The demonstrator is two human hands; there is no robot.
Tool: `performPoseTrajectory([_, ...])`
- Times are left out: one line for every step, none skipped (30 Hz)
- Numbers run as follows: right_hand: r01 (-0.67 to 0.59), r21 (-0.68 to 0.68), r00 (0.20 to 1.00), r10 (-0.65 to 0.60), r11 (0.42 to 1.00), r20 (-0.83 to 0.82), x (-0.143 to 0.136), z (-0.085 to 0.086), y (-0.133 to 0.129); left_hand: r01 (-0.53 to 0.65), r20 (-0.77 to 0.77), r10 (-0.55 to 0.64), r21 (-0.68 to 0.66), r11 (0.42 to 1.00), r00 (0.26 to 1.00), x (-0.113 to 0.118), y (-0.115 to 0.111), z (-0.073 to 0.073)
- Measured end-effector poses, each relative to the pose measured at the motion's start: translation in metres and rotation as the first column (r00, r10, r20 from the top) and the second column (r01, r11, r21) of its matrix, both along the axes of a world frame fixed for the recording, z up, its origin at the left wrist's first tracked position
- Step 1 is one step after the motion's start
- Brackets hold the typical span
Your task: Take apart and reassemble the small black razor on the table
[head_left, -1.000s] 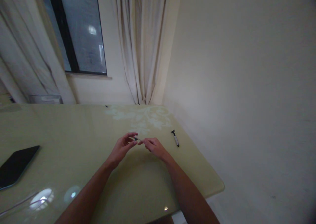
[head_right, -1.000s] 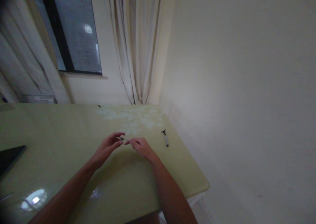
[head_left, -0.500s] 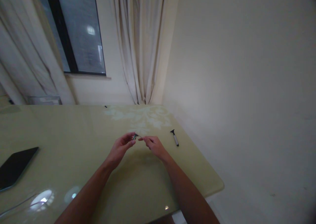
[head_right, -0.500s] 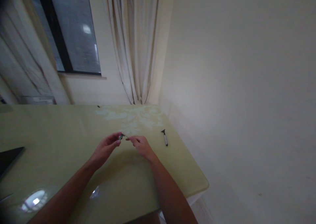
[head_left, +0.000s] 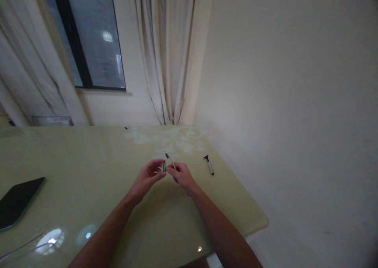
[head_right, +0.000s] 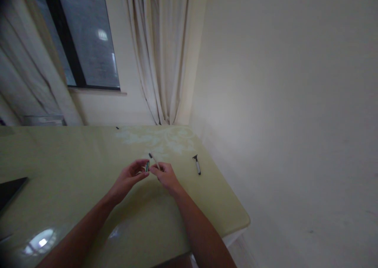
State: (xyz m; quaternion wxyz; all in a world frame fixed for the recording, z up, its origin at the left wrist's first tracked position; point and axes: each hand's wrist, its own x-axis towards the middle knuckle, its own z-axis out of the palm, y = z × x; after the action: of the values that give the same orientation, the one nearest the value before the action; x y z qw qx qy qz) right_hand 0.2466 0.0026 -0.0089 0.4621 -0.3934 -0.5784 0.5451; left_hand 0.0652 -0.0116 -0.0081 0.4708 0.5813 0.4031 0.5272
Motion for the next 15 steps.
performPoseTrajectory([-0.003, -0.011, 1.0, 0.002, 1.0, -0.019, -0.0021, -0.0006, -0.0012, 0.009, -0.014, -0.009, 0.003, 1.0, 1.0, 0.0013, -0.0011, 0.0008])
performPoseTrajectory([-0.007, -0.019, 0.999, 0.006, 1.0, -0.037, -0.0034, -0.0014, -0.002, 0.015, -0.022, -0.015, 0.009, 1.0, 1.0, 0.0021, -0.0017, 0.0008])
performPoseTrajectory([-0.012, -0.026, 0.999, 0.01, 1.0, -0.05, -0.0041, -0.0023, -0.0023, 0.02, -0.025, -0.019, 0.016, 1.0, 1.0, 0.0025, -0.0017, 0.0003])
performPoseTrajectory([-0.017, -0.033, 0.998, 0.015, 0.999, -0.056, -0.0041, -0.0031, -0.0022, 0.022, -0.029, -0.021, 0.024, 0.999, 0.999, 0.0025, -0.0013, -0.0007])
performPoseTrajectory([-0.019, -0.036, 0.998, 0.017, 0.999, -0.056, -0.0037, -0.0039, -0.0018, 0.022, -0.04, -0.021, 0.035, 0.999, 0.999, 0.0022, -0.0006, -0.0018])
performPoseTrajectory([-0.017, -0.034, 0.999, 0.015, 0.999, -0.05, -0.0031, -0.0046, -0.0011, 0.022, -0.062, -0.019, 0.048, 0.999, 0.998, 0.0016, 0.0003, -0.0027])
performPoseTrajectory([-0.004, -0.02, 0.999, 0.004, 1.0, -0.039, -0.0024, -0.0052, -0.0004, 0.019, -0.095, -0.013, 0.066, 0.998, 0.995, 0.0009, 0.0011, -0.0034])
performPoseTrajectory([0.013, 0.006, 1.0, -0.013, 1.0, -0.024, -0.0017, -0.0056, 0.0004, 0.013, -0.137, -0.001, 0.091, 0.996, 0.991, 0.0002, 0.0019, -0.0038])
performPoseTrajectory([0.034, 0.041, 0.999, -0.034, 0.999, -0.006, -0.0011, -0.006, 0.0011, 0.005, -0.185, 0.018, 0.122, 0.992, 0.983, -0.0004, 0.0024, -0.0038])
performPoseTrajectory([0.056, 0.077, 0.998, -0.057, 0.995, 0.012, -0.0007, -0.0063, 0.0017, -0.005, -0.232, 0.042, 0.158, 0.987, 0.972, -0.0009, 0.0027, -0.0035])
performPoseTrajectory([0.075, 0.107, 0.996, -0.079, 0.991, 0.031, -0.0004, -0.0066, 0.0021, -0.014, -0.274, 0.068, 0.193, 0.981, 0.959, -0.0012, 0.0027, -0.0031])
performPoseTrajectory([0.087, 0.127, 0.994, -0.094, 0.988, 0.051, -0.0003, -0.0069, 0.0025, -0.022, -0.308, 0.092, 0.225, 0.974, 0.947, -0.0013, 0.0027, -0.0027])
performPoseTrajectory([0.091, 0.135, 0.992, -0.101, 0.987, 0.071, -0.0004, -0.0072, 0.0027, -0.027, -0.333, 0.113, 0.253, 0.967, 0.936, -0.0012, 0.0026, -0.0025])
performPoseTrajectory([0.089, 0.134, 0.991, -0.102, 0.987, 0.089, -0.0006, -0.0075, 0.0028, -0.029, -0.35, 0.128, 0.275, 0.961, 0.928, -0.0011, 0.0025, -0.0023])
performPoseTrajectory([0.086, 0.133, 0.989, -0.101, 0.987, 0.105, -0.0008, -0.0078, 0.0028, -0.03, -0.36, 0.139, 0.291, 0.956, 0.923, -0.0009, 0.0024, -0.0023])
